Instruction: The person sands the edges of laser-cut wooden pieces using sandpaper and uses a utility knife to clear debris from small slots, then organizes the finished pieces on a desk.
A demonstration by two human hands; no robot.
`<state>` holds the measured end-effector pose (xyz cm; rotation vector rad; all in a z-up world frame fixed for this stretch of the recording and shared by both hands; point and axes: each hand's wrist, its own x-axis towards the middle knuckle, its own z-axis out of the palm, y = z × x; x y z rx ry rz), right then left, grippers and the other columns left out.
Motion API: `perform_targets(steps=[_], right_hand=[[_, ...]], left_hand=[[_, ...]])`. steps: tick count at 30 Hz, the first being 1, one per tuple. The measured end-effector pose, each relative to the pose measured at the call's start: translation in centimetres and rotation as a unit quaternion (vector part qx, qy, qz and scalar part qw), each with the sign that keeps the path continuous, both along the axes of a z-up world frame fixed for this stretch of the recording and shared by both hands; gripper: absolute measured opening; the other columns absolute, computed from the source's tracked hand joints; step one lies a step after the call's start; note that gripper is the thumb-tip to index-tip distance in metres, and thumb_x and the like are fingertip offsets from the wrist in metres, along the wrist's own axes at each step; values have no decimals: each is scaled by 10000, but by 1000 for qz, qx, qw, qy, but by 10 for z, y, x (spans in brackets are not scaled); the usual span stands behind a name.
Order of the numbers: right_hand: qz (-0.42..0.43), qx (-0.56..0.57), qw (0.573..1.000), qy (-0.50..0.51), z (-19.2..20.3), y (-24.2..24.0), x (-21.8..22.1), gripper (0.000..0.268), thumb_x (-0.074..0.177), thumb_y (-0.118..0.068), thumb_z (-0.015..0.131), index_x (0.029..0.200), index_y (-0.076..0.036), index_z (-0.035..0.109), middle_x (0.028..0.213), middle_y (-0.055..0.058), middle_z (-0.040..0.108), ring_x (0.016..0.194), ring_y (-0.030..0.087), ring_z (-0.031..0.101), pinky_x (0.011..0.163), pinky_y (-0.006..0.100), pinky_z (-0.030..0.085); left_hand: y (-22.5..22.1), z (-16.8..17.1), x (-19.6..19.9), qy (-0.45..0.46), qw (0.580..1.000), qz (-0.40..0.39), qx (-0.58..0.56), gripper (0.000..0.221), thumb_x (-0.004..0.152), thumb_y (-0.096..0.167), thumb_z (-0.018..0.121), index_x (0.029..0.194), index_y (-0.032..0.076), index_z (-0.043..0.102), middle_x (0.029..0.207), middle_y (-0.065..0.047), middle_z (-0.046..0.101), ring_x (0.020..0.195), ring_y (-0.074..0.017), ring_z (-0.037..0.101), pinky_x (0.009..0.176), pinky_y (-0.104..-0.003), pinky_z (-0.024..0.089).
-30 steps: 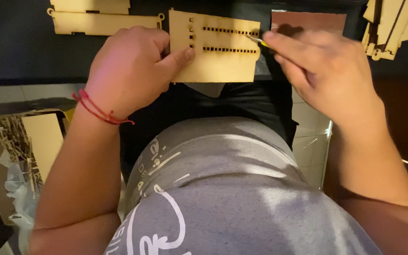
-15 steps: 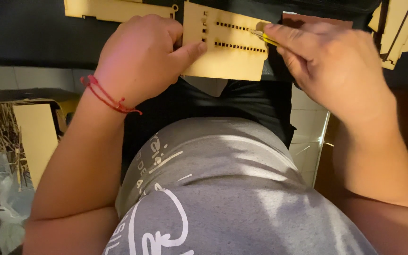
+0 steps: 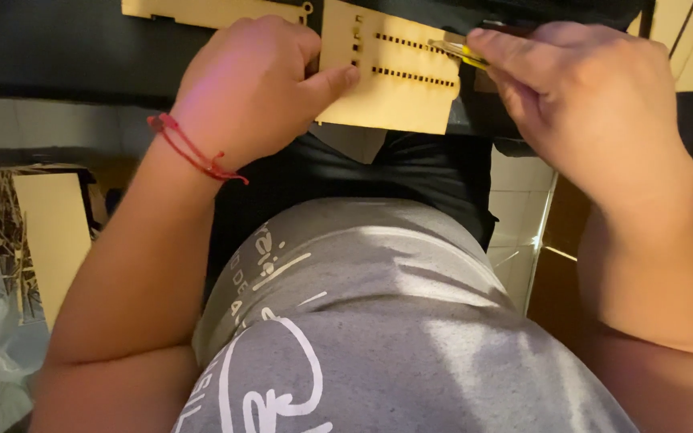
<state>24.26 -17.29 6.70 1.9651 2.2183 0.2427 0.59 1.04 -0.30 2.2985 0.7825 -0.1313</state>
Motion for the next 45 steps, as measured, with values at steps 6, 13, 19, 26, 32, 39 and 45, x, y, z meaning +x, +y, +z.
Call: perform_targets(steps=[6,13,19,26,32,39,45], right_hand=[[4,-5,996,-94,-1,9,-2,268,1167,-371,691,1419,-375,783,979,-131,716,772,166,716,477,326,480],[14,-5,985,-173,2,18,-10,240,1172,-424,635,1375,-441,761,915,-163,699,720,126,708,470,287,471],[-22,34,998,-50,1,3,6,201,1218,-287,779,1406,-258,843,994,-26,725,856,228,720,606,347,483],[-43,97,988,114,-59,-38,58,305,1076,48,749,1377,50,802,1050,214,742,862,368,642,752,436,484],[28,211,964,161,-101,-43,73,291,1036,222,670,1253,45,749,1103,233,702,879,413,601,775,470,428],[19,216,963,160,-99,-32,69,264,970,151,687,1217,83,752,1127,217,713,975,413,649,806,461,397],[-3,247,956,158,-96,-36,60,220,1019,37,791,1235,66,756,1185,204,687,1026,398,602,907,471,355]], left_hand=[[2,-8,1,-17,1000,1,11,559,1051,473,595,660,79,535,613,-96,556,600,-332,532,537,-480,353],[4,-9,4,-8,1000,7,-1,580,1043,485,589,637,81,496,567,-89,494,551,-311,479,503,-470,322],[5,-18,5,-44,999,-2,23,591,1060,470,576,623,80,491,591,-96,515,577,-318,501,515,-483,329],[8,10,-1,-38,989,51,-137,521,1076,403,481,637,125,438,466,-12,579,443,-135,596,539,-337,403],[16,-4,-10,-116,940,138,-288,391,1077,334,538,725,164,539,555,32,501,450,-57,457,432,-188,383],[28,-10,-11,-216,896,215,-321,516,997,285,551,534,119,397,460,-22,398,456,-100,380,571,-214,423],[29,-26,-11,-239,897,213,-305,476,993,362,563,611,148,376,454,-17,377,406,-98,370,497,-216,350]])
